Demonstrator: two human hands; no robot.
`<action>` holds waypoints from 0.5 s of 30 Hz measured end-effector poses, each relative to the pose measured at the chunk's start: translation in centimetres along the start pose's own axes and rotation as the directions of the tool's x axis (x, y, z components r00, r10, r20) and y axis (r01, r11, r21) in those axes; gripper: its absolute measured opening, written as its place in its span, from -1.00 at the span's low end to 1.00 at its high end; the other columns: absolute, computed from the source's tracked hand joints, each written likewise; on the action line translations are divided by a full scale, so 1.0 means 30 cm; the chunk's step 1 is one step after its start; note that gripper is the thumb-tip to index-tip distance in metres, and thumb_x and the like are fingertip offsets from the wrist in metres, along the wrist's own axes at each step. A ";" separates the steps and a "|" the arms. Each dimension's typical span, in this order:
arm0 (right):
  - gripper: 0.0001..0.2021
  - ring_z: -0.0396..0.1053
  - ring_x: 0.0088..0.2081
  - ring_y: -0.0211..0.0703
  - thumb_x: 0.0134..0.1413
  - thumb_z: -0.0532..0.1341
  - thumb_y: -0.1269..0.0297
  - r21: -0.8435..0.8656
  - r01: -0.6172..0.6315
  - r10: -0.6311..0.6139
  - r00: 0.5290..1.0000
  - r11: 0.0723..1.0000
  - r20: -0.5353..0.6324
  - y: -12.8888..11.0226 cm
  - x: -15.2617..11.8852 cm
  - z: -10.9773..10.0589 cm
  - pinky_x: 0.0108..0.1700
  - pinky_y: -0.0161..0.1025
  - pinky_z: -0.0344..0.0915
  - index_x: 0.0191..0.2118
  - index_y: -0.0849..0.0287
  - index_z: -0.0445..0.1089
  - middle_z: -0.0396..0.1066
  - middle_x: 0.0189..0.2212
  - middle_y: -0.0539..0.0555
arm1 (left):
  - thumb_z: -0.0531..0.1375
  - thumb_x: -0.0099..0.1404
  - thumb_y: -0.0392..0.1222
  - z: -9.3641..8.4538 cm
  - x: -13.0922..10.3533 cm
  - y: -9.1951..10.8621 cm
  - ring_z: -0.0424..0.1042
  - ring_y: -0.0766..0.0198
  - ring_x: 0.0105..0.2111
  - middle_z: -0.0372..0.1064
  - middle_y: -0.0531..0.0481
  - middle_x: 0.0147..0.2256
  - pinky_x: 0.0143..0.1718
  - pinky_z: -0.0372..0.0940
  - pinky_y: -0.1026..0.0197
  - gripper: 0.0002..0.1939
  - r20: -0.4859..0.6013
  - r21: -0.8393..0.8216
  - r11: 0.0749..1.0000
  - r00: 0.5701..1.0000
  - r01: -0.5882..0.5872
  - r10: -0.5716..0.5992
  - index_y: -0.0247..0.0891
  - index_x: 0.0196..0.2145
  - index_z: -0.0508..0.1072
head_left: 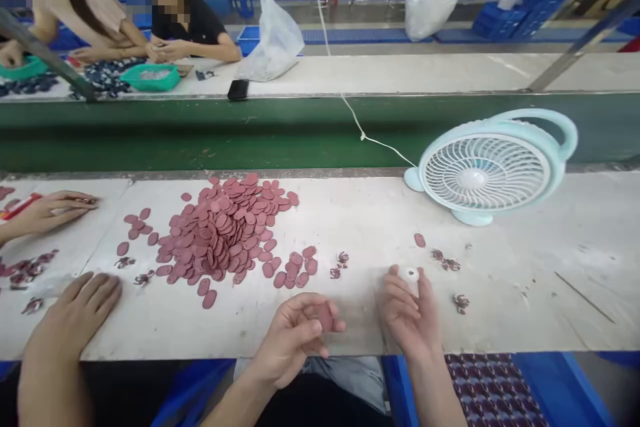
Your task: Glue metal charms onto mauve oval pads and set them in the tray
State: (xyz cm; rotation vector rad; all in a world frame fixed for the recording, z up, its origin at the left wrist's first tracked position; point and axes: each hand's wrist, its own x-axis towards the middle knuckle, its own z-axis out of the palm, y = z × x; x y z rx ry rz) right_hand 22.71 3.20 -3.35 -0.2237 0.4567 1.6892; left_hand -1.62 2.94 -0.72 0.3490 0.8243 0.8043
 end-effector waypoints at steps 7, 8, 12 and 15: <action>-0.61 0.02 -0.70 -0.50 0.28 0.20 -0.03 -0.451 0.096 -0.185 0.970 0.888 -0.157 0.144 -0.127 0.112 -0.72 -0.56 0.17 -0.10 0.25 0.45 0.19 -0.56 -0.14 | 0.42 0.18 -0.25 0.020 0.036 -0.005 0.59 0.25 -0.36 0.59 -0.02 -0.38 -0.50 0.41 0.39 -0.83 -0.084 0.137 0.987 0.992 -0.086 0.098 -0.25 -0.25 0.58; -0.61 -0.05 -0.70 -0.50 0.26 0.22 -0.04 -0.494 0.094 -0.198 0.967 0.864 -0.161 0.172 -0.137 0.122 -0.74 -0.56 0.15 -0.12 0.24 0.46 0.18 -0.57 -0.14 | 0.41 0.20 -0.24 0.028 0.038 -0.006 0.59 0.26 -0.35 0.60 -0.04 -0.38 -0.45 0.43 0.37 -0.86 -0.082 0.155 0.984 0.991 -0.094 0.107 -0.27 -0.26 0.60; -0.58 -0.16 -0.70 -0.51 0.20 0.23 -0.12 -0.620 0.058 -0.191 0.970 0.782 -0.150 0.270 -0.141 0.141 -0.76 -0.55 0.11 -0.17 0.19 0.49 0.19 -0.60 -0.14 | 0.41 0.19 -0.26 0.062 0.032 -0.013 0.56 0.28 -0.35 0.60 -0.09 -0.33 -0.36 0.43 0.33 -0.89 -0.027 0.204 0.973 0.993 -0.109 0.117 -0.32 -0.31 0.65; -0.57 -0.07 -0.72 -0.49 0.17 0.24 -0.16 -0.690 0.070 -0.223 0.965 0.721 -0.135 0.322 -0.122 0.149 -0.76 -0.52 0.13 -0.18 0.16 0.50 0.23 -0.60 -0.12 | 0.43 0.16 -0.28 0.073 0.023 -0.027 0.57 0.29 -0.35 0.60 -0.04 -0.36 -0.29 0.44 0.31 -0.93 -0.013 0.167 0.980 0.993 -0.111 0.115 -0.29 -0.36 0.64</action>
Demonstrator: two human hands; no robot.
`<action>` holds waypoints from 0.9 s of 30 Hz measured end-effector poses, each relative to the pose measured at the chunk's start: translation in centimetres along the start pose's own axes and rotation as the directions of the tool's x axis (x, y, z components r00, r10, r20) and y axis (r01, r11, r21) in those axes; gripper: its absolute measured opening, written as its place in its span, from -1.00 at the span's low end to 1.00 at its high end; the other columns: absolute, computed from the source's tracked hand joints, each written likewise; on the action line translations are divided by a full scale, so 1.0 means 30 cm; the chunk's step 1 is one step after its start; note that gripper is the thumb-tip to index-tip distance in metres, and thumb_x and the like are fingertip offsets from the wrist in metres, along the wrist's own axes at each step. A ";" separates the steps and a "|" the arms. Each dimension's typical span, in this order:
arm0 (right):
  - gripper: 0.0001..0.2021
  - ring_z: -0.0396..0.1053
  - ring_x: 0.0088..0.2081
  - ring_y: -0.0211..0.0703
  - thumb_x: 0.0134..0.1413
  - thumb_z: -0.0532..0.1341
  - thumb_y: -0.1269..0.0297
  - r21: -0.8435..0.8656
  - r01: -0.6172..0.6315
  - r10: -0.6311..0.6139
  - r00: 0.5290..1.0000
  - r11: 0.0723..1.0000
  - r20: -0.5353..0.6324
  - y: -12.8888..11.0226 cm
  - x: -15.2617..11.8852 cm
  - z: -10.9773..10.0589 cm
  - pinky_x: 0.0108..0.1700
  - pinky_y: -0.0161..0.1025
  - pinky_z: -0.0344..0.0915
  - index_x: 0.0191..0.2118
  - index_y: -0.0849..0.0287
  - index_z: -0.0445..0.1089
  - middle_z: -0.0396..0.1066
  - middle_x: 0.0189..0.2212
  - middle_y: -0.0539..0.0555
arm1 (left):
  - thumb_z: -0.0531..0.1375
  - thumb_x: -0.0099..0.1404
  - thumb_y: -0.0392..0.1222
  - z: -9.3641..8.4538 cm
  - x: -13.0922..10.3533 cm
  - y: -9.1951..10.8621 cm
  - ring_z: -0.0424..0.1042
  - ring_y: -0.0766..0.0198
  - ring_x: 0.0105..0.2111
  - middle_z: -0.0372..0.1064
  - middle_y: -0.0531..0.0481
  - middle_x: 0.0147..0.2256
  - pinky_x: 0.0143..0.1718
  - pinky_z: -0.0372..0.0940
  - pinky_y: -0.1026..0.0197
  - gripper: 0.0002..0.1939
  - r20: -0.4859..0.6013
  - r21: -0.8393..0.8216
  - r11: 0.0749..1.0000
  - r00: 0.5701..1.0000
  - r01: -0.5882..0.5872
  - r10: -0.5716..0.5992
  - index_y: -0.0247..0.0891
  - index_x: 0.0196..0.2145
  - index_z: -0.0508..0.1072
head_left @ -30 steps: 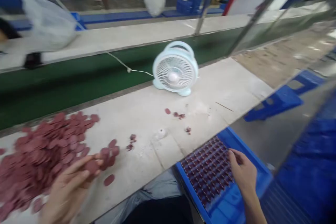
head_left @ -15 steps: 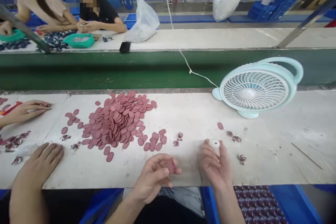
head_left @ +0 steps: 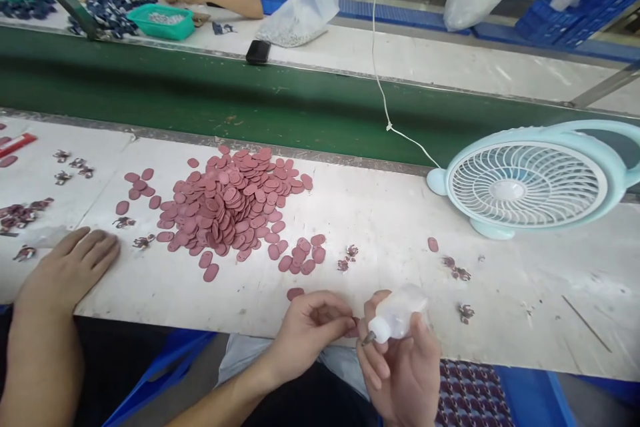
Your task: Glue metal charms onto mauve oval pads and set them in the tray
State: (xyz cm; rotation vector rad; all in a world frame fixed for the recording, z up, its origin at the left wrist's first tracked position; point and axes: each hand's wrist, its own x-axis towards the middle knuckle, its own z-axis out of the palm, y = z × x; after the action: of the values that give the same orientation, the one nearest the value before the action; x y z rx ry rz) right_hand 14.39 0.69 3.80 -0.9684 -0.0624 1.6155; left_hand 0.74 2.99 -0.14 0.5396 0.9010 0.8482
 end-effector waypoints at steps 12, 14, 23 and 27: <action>-0.58 0.12 -0.70 -0.43 0.11 0.29 -0.15 -0.045 0.092 -0.097 0.985 0.995 -0.144 0.031 0.001 0.048 -0.73 -0.49 0.20 -0.20 0.14 0.52 0.27 -0.60 -0.11 | 0.40 0.22 -0.23 -0.004 -0.018 0.011 0.60 0.08 -0.17 0.63 -0.21 -0.14 -0.02 0.42 0.06 -0.91 0.210 -0.100 0.995 0.978 0.006 0.015 -0.29 -0.30 0.67; -0.58 0.12 -0.70 -0.43 0.13 0.27 -0.15 -0.041 0.081 -0.085 0.991 0.996 -0.106 0.024 -0.002 0.046 -0.73 -0.49 0.21 -0.20 0.14 0.52 0.28 -0.60 -0.10 | 0.42 0.19 -0.23 -0.009 -0.015 0.014 0.61 0.15 -0.29 0.64 -0.15 -0.28 -0.12 0.45 0.10 -0.90 0.238 -0.127 0.990 0.971 0.062 -0.030 -0.30 -0.32 0.65; -0.63 0.38 -0.60 -0.12 -0.06 0.45 -0.07 -0.296 0.403 -0.422 0.907 0.866 -0.002 -0.046 -0.019 0.010 -0.71 -0.23 0.33 -0.22 0.06 0.53 0.42 -0.50 0.05 | 0.38 0.26 -0.23 -0.020 -0.028 0.008 0.60 0.19 -0.07 0.59 -0.23 0.00 -0.08 0.43 0.32 -0.73 0.112 -0.410 0.883 0.974 0.226 -0.197 -0.29 -0.06 0.62; -0.68 0.41 -0.55 -0.04 -0.02 0.46 0.04 -0.530 0.542 -0.642 0.766 0.652 -0.007 0.005 -0.038 0.013 -0.58 -0.06 0.42 -0.17 0.06 0.54 0.48 -0.45 0.12 | 0.32 0.33 -0.24 -0.017 -0.042 -0.004 0.61 0.11 -0.09 0.62 -0.22 -0.06 -0.06 0.46 0.23 -0.77 0.159 -0.492 0.837 0.970 0.241 -0.186 -0.32 -0.08 0.63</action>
State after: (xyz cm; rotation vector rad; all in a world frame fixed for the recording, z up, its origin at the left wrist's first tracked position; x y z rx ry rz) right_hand 13.98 -0.14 4.61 -1.3294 -0.6401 0.8771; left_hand -0.08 1.91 0.09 0.0155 0.5897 0.8033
